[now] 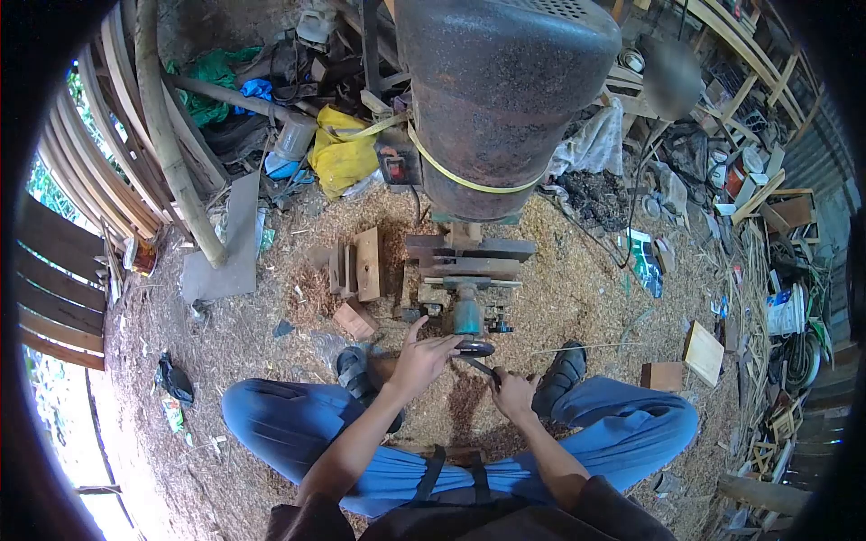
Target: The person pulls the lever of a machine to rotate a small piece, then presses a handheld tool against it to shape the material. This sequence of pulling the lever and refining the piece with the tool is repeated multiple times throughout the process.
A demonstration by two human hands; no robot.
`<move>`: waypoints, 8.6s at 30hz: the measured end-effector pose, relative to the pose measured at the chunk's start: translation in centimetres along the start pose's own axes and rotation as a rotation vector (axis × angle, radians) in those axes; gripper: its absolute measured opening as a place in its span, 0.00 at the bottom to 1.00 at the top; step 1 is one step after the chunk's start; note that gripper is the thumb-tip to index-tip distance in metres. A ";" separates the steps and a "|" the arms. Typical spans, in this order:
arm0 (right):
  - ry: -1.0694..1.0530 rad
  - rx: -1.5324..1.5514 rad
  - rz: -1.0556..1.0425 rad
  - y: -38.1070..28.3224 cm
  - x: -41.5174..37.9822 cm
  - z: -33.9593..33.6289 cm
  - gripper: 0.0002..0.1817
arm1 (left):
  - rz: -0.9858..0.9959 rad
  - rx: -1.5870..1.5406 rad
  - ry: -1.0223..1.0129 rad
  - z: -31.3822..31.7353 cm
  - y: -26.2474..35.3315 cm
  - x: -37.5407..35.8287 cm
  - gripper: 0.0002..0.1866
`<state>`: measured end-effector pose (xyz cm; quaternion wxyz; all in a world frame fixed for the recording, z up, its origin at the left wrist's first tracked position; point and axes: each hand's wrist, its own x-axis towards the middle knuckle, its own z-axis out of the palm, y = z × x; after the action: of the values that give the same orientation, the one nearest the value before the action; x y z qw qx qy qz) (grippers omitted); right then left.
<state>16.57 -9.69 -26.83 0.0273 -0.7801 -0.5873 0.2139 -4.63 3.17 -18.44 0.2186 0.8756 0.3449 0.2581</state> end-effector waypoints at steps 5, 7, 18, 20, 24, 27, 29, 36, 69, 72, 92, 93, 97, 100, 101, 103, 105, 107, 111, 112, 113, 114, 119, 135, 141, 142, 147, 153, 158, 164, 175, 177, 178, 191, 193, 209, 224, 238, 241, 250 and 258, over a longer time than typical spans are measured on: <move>0.019 -0.022 -0.009 0.1 0.1 0.4 0.14 | -0.006 -0.009 0.007 0.1 0.1 0.0 0.17; 0.037 -0.028 -0.023 0.1 0.2 0.7 0.14 | -0.005 -0.004 -0.002 -0.1 0.1 0.1 0.17; -0.083 0.079 0.012 0.4 0.3 -0.1 0.17 | 0.053 0.041 0.111 -1.8 2.0 1.2 0.20; -0.061 0.083 0.019 0.7 0.6 -0.3 0.18 | 0.054 0.076 0.167 -3.0 3.0 2.2 0.22; 0.018 0.062 0.020 1.5 1.2 -1.1 0.18 | 0.068 0.150 0.342 -5.8 3.6 4.7 0.26; 0.154 0.147 0.054 1.4 1.9 -3.9 0.19 | 0.024 0.202 0.440 -8.9 4.5 6.6 0.29; 0.185 0.210 0.049 1.0 2.9 -7.3 0.18 | -0.075 0.227 0.543 -11.1 5.9 8.3 0.33; 0.436 0.598 -0.070 -1.6 4.8 -17.1 0.15 | -0.151 0.348 0.476 -15.7 8.9 12.8 0.36; 0.691 1.347 -0.682 -14.6 27.9 -49.0 0.33 | 0.146 0.586 0.397 -10.6 17.8 18.1 0.29; 0.864 1.250 -0.627 -15.7 28.0 -48.3 0.19 | 0.133 0.655 0.383 -11.3 18.6 19.0 0.29; 0.829 1.437 -0.890 -17.3 11.3 -51.4 0.26 | -0.020 0.457 0.600 -13.8 21.2 18.5 0.29; 0.771 1.489 -0.934 -17.0 10.0 -50.8 0.26 | -0.019 0.445 0.615 -13.7 21.0 18.2 0.29; 0.504 1.505 -0.979 -15.0 8.8 -52.0 0.26 | -0.074 0.427 0.554 -14.3 21.2 16.8 0.27; 0.030 1.464 -0.884 -14.6 8.6 -55.7 0.22 | -0.056 0.413 0.529 -15.1 20.6 16.2 0.26; 0.222 1.398 -0.945 -15.3 8.9 -55.3 0.20 | -0.046 0.426 0.502 -15.3 20.5 16.2 0.26; 0.403 1.319 -0.995 -15.6 9.2 -53.9 0.19 | -0.058 0.438 0.516 -15.2 20.8 15.8 0.26; 0.471 1.398 -0.947 -15.7 7.1 -53.0 0.16 | -0.044 0.414 0.518 -15.2 20.6 15.9 0.27; 0.471 1.386 -0.922 -15.2 4.3 -50.0 0.14 | -0.002 0.368 0.535 -15.1 20.0 15.7 0.28; 0.484 1.337 -0.967 -13.7 0.8 -46.9 0.21 | -0.023 0.301 0.511 -14.8 19.6 14.7 0.31; 0.499 1.300 -1.001 -13.4 0.5 -46.1 0.22 | -0.031 0.276 0.449 -15.2 19.9 14.6 0.31; 0.521 1.261 -1.044 -13.0 0.3 -45.3 0.23 | -0.034 0.255 0.395 -15.7 20.0 14.5 0.32; 0.530 1.202 -1.072 -12.6 -0.3 -44.2 0.24 | 0.008 0.271 0.431 -15.5 19.5 14.3 0.33; 0.525 1.166 -1.106 -11.3 -2.1 -41.2 0.15 | -0.024 0.235 0.471 -15.1 18.3 12.6 0.32; 0.644 1.154 -1.085 -10.1 -5.1 -34.9 0.15 | 0.009 0.128 0.497 -13.2 18.3 9.5 0.21; 0.722 1.135 -1.041 -9.8 -6.2 -31.7 0.21 | 0.235 -0.233 0.275 -10.7 20.4 8.7 0.32; 0.695 1.142 -1.000 -9.8 -6.6 -31.6 0.21 | 0.264 -0.280 0.284 -9.8 20.1 8.6 0.36; 0.743 1.203 -0.982 -10.1 -6.6 -30.9 0.20 | 0.253 -0.329 0.288 -9.6 20.6 9.0 0.37; 0.890 1.132 -0.945 -10.3 -6.8 -29.6 0.22 | 0.340 -0.383 0.267 -8.7 20.0 9.6 0.37; 0.854 1.101 -0.909 -9.9 -7.2 -29.3 0.23 | 0.355 -0.431 0.265 -8.0 19.4 9.7 0.36; 0.838 1.125 -0.939 -9.7 -7.1 -28.9 0.23 | 0.306 -0.456 0.264 -7.9 19.8 9.3 0.35; 0.787 1.135 -0.932 -8.9 -7.6 -27.9 0.20 | 0.305 -0.420 0.290 -6.0 19.2 8.6 0.34; 0.796 1.118 -0.926 -8.8 -7.6 -27.7 0.19 | 0.295 -0.453 0.309 -5.7 19.2 8.5 0.36; 0.794 1.116 -0.924 -8.8 -7.7 -27.5 0.19 | 0.293 -0.457 0.310 -5.6 19.2 8.3 0.36; 0.812 1.094 -0.914 -8.3 -8.1 -26.4 0.19 | 0.280 -0.519 0.314 -4.2 18.8 7.6 0.35; 0.811 1.110 -0.920 -8.2 -8.0 -26.0 0.18 | 0.280 -0.534 0.326 -3.9 18.7 7.5 0.34; 0.790 1.076 -0.919 -7.6 -8.4 -24.3 0.20 | 0.279 -0.523 0.344 -2.2 17.8 6.6 0.30; 0.792 1.080 -0.922 -7.2 -8.5 -23.0 0.20 | 0.297 -0.516 0.366 -0.9 17.1 6.0 0.30; 0.805 1.104 -0.930 -6.9 -8.4 -21.6 0.18 | 0.286 -0.496 0.370 0.5 16.3 5.3 0.29; 0.816 1.088 -0.904 -7.1 -8.5 -21.3 0.20 | 0.295 -0.500 0.391 1.0 16.2 5.2 0.30; 0.788 1.077 -0.921 -6.8 -8.9 -21.6 0.19 | 0.239 -0.501 0.333 0.1 16.4 4.7 0.31; 0.715 0.951 -0.962 -6.2 -8.2 -23.1 0.14 | 0.238 -0.326 0.305 -3.5 17.4 4.5 0.37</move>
<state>17.58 -10.61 -1.59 0.6388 -0.3645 -0.6624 0.1428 4.65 -4.46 -4.63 0.2705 0.8142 0.2223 0.4632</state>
